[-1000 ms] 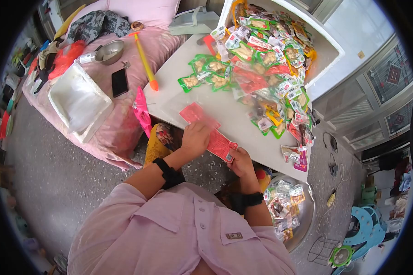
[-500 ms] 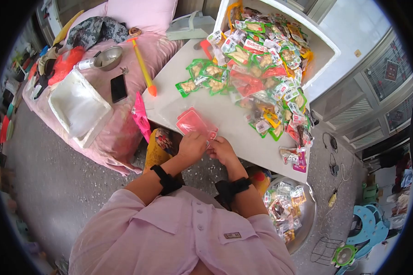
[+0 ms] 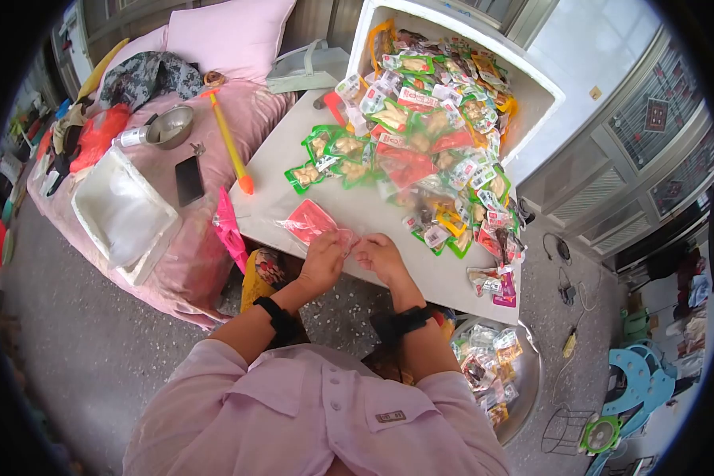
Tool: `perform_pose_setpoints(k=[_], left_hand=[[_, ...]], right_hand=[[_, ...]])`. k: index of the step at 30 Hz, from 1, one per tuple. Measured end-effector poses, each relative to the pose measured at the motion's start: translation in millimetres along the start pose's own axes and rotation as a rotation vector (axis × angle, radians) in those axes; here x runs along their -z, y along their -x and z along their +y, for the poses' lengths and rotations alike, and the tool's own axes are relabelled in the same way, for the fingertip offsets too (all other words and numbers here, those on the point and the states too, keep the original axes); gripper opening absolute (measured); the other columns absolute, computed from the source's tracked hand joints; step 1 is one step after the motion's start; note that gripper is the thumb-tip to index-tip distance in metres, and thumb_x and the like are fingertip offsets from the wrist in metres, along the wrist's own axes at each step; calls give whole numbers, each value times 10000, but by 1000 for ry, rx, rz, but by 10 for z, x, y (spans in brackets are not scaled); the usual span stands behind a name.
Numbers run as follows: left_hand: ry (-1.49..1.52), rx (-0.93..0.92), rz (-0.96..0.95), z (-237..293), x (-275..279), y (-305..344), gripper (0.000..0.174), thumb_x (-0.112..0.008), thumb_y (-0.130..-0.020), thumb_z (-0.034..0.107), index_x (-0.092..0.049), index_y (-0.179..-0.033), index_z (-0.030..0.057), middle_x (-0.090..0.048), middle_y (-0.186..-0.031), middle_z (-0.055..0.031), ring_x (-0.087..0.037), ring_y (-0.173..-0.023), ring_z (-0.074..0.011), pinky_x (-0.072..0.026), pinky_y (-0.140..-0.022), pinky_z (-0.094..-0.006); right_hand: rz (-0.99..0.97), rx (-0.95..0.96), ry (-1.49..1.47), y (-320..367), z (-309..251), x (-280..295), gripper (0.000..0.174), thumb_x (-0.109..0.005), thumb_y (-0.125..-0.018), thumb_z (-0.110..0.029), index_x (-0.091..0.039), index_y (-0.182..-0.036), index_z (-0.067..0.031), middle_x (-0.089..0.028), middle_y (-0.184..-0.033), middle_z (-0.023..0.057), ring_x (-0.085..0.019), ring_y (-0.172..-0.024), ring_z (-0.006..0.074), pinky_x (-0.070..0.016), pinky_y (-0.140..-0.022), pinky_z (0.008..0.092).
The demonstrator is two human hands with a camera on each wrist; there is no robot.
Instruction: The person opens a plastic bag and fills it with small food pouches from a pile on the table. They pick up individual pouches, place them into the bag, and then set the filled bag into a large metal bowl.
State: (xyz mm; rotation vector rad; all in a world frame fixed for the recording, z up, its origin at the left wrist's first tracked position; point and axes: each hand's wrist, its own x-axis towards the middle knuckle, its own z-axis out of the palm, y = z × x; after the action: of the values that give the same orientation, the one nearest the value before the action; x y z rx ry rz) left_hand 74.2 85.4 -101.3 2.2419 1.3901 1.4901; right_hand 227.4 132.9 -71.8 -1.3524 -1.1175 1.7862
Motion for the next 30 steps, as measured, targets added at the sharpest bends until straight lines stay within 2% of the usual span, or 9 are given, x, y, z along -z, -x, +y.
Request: perform_pose_setpoints(k=[6, 9, 10, 13, 16, 19, 22, 28, 30], left_hand=[[-42, -28, 5, -43, -56, 28, 148, -550, -648, 1, -506, -789, 15, -447, -1047, -177, -417, -996, -363, -340, -850, -422], [-43, -24, -14, -68, -51, 28, 158, -556, -644, -6, -504, -791, 18, -438, -1055, -174, -410, -1006, -359, -335, -867, -417], [-41, -24, -21, -64, -46, 26, 159, -555, -642, -7, -504, -790, 17, -438, -1055, -175, -410, -1005, -360, -334, -868, -417], [-62, -21, -28, -30, -21, 12, 161, -554, -633, -7, -502, -785, 11, -441, -1051, -178, -409, -1006, -363, -332, -868, -420], [-56, -23, -27, -60, -34, 40, 165, -554, -621, -9, -502, -777, 10, -445, -1044, -177, -409, -1005, -365, -331, -868, -423], [-46, -29, -23, -49, -13, 34, 172, -553, -611, -17, -502, -773, 11, -447, -1040, -176, -410, -1004, -365, -333, -865, -423], [-31, -38, 11, -47, -17, 32, 126, -542, -601, 1, -493, -717, 11, -460, -1031, -183, -422, -984, -381, -338, -842, -436], [-20, -18, 25, -36, -41, 23, 111, -553, -597, 5, -505, -696, 14, -463, -1020, -179, -431, -967, -373, -347, -830, -432], [-4, -23, 2, -12, -11, -1, 162, -557, -596, 18, -516, -753, 15, -466, -1015, -174, -436, -961, -364, -353, -822, -428]], right_hand=[[294, 195, -57, -215, -433, 511, 273, -485, -785, -114, -429, -1042, -40, -546, -851, 65, -559, -672, 163, -437, -546, 257], [368, 424, 222, -487, -453, 691, 304, -499, -765, -96, -427, -1053, -32, -536, -838, 51, -553, -646, 145, -427, -532, 256], [328, 543, 495, -585, -480, 745, 431, -495, -724, -83, -376, -1133, -20, -526, -841, 95, -561, -692, 192, -441, -551, 287], [675, 890, 1139, -755, -449, 627, 394, -492, -709, -81, -424, -1097, -47, -518, -869, 104, -538, -760, 252, -434, -624, 361], [767, 907, 1406, -798, -628, 509, 330, -492, -701, -101, -482, -1030, -77, -509, -914, 100, -502, -848, 287, -403, -687, 405], [879, 1030, 1571, -740, -767, 417, 256, -496, -692, -107, -521, -947, -98, -499, -952, 85, -494, -902, 260, -392, -697, 395], [697, 1082, 1498, -702, -839, 520, 201, -497, -689, -107, -537, -885, -86, -510, -937, 86, -503, -897, 247, -396, -679, 387], [658, 1324, 1076, -364, -930, 718, 92, -495, -745, -41, -522, -833, -41, -528, -762, 100, -535, -737, 249, -414, -616, 323], [633, 1242, 815, -108, -983, 632, 54, -498, -775, -51, -514, -824, -34, -518, -715, 89, -517, -683, 205, -405, -591, 286]])
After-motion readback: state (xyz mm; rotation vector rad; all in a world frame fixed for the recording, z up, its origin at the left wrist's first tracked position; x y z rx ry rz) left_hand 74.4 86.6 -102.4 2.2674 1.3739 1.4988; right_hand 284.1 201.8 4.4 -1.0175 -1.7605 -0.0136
